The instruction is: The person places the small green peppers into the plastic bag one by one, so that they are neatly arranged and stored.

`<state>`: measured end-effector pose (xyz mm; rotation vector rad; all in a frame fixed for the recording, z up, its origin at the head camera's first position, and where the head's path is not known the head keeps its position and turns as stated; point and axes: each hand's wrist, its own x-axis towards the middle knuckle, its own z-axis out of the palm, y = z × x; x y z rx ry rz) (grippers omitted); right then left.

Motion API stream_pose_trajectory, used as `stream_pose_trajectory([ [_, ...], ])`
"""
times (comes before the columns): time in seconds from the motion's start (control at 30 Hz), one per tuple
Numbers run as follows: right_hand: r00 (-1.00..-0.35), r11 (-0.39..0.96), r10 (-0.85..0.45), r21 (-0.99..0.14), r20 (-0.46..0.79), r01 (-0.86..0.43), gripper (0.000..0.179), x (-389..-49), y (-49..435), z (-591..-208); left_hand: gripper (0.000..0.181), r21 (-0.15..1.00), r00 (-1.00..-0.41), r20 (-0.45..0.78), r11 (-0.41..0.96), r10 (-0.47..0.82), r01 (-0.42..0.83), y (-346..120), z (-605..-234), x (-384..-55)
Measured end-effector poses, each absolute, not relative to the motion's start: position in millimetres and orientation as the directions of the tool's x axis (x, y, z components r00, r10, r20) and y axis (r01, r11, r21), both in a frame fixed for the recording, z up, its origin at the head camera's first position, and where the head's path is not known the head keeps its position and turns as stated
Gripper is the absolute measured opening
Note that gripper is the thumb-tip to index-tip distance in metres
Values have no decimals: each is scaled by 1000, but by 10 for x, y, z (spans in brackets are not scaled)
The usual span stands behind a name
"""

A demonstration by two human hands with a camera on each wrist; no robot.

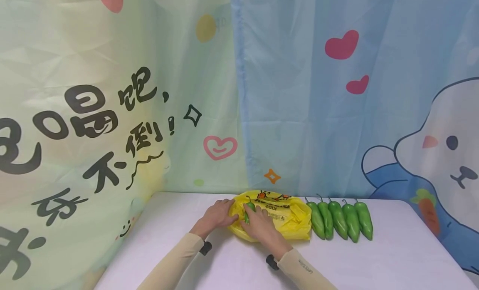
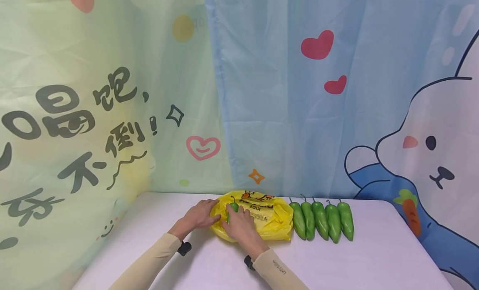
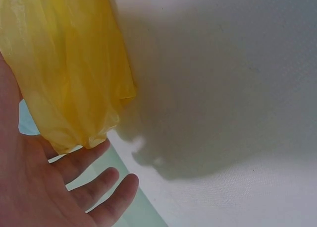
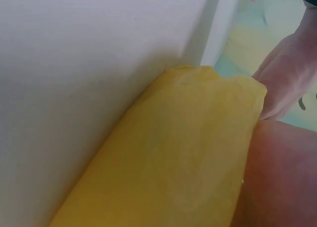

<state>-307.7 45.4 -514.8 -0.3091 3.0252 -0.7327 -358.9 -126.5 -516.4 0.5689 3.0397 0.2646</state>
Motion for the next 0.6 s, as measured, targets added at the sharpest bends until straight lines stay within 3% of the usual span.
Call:
stream_pose_trajectory([
  [0.6, -955, 847, -265, -442, 131, -296, 59, -3039, 677, -5110, 63, 181, -931, -15, 916, 366, 357, -1280, -5121, -3562],
])
